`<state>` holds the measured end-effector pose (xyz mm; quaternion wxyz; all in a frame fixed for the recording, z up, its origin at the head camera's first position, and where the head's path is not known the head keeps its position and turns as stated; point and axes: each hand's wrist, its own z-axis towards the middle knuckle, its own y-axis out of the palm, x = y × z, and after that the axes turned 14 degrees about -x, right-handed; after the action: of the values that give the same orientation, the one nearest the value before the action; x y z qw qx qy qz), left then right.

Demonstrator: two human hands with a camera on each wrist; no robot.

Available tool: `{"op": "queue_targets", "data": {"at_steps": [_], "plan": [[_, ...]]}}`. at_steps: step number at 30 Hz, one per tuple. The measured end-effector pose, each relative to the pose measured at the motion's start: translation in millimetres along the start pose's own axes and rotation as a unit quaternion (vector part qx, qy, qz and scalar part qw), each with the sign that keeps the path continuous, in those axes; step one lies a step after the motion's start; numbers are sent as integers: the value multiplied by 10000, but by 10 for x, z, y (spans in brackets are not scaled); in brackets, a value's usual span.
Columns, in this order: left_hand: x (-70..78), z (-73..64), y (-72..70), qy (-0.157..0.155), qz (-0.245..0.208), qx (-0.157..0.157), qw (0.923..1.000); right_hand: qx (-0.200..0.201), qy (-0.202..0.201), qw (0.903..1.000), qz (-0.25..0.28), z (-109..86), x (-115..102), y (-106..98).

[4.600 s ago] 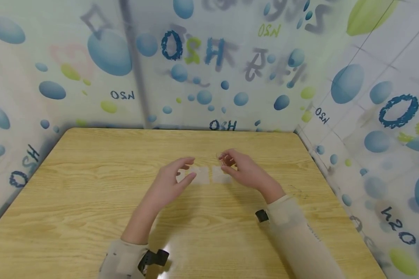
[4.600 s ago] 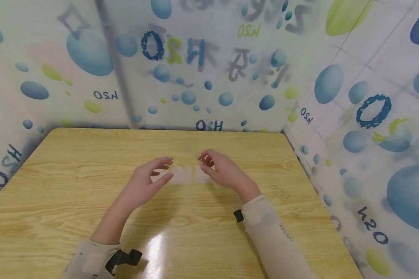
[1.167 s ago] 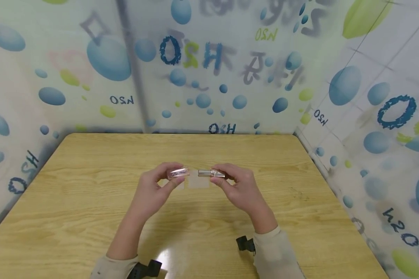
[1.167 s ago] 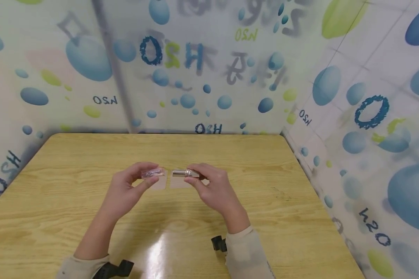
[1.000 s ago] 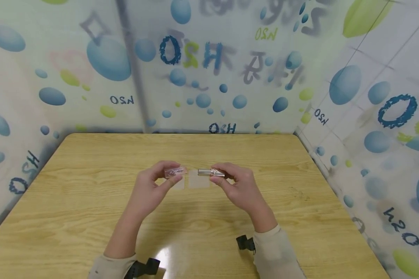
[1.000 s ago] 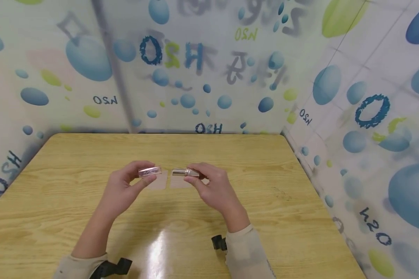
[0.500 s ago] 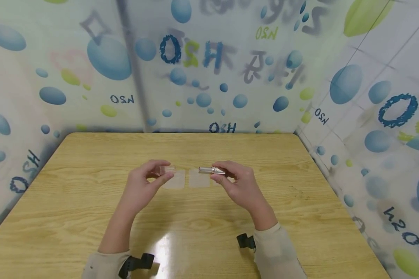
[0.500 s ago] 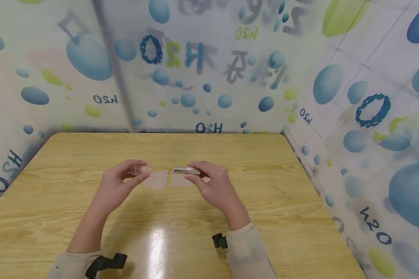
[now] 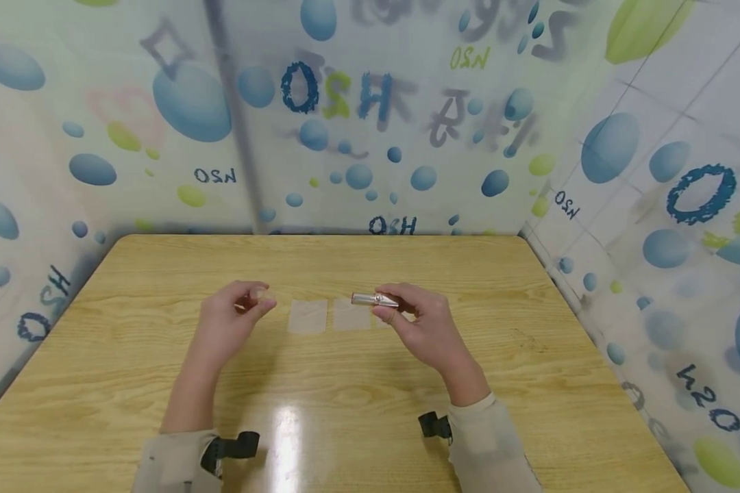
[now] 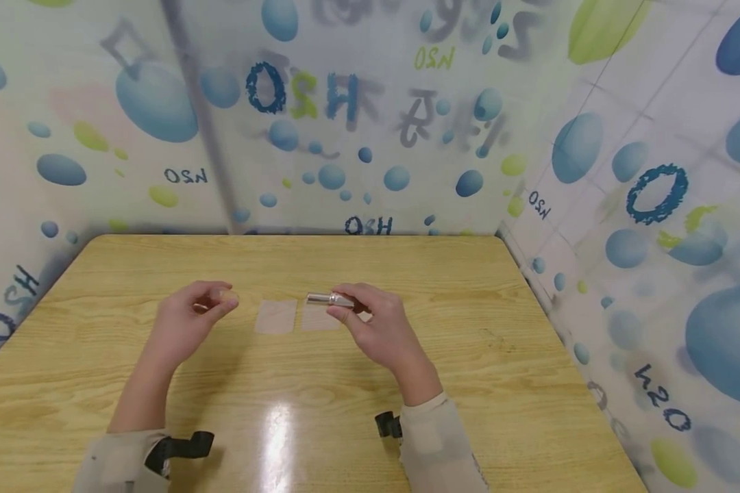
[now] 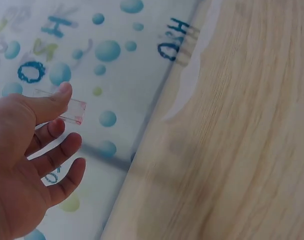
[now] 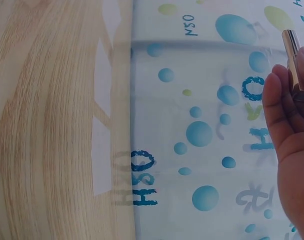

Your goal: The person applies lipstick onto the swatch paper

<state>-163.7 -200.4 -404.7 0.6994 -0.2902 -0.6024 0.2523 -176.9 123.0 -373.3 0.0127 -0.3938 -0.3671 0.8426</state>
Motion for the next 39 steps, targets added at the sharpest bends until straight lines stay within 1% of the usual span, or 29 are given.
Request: {"op": "queue_targets", "data": {"at_steps": [4, 7, 12, 15, 18, 22, 25, 28, 32, 39], "plan": [[-55, 30, -83, -266, 58, -139, 9995, -39, 59, 10000, 44, 7, 4, -6], [-93, 49, -121, -440, 117, -350, 9983, -53, 81, 9999, 59, 5, 1, -5], [-209, 75, -123, -681, 271, -681, 9950, -94, -16, 9999, 107, 13, -2, 2], [-270, 83, -121, -766, 281, -813, 9933, -110, 43, 9998, 132, 17, -3, 5], [-317, 90, -120, -836, 270, -1013, 9910, -116, 131, 9997, 151, 7, -8, -2], [-365, 110, -110, -964, 245, -1410, 9850, -143, 170, 9996, 165, -13, -6, -20], [-396, 129, -99, -1024, 216, -1637, 9809, -143, 151, 9996, 183, -21, 2, -27], [-415, 138, -90, -1029, 228, -1725, 9793, -107, 109, 9998, 160, -20, 8, -26], [-424, 152, -80, -1030, 337, -1733, 9789, -61, 26, 9999, 102, -17, 16, -28], [-417, 161, -61, -1214, 401, -1781, 9757, 41, -131, 9999, 10, -22, 22, -56]]}}
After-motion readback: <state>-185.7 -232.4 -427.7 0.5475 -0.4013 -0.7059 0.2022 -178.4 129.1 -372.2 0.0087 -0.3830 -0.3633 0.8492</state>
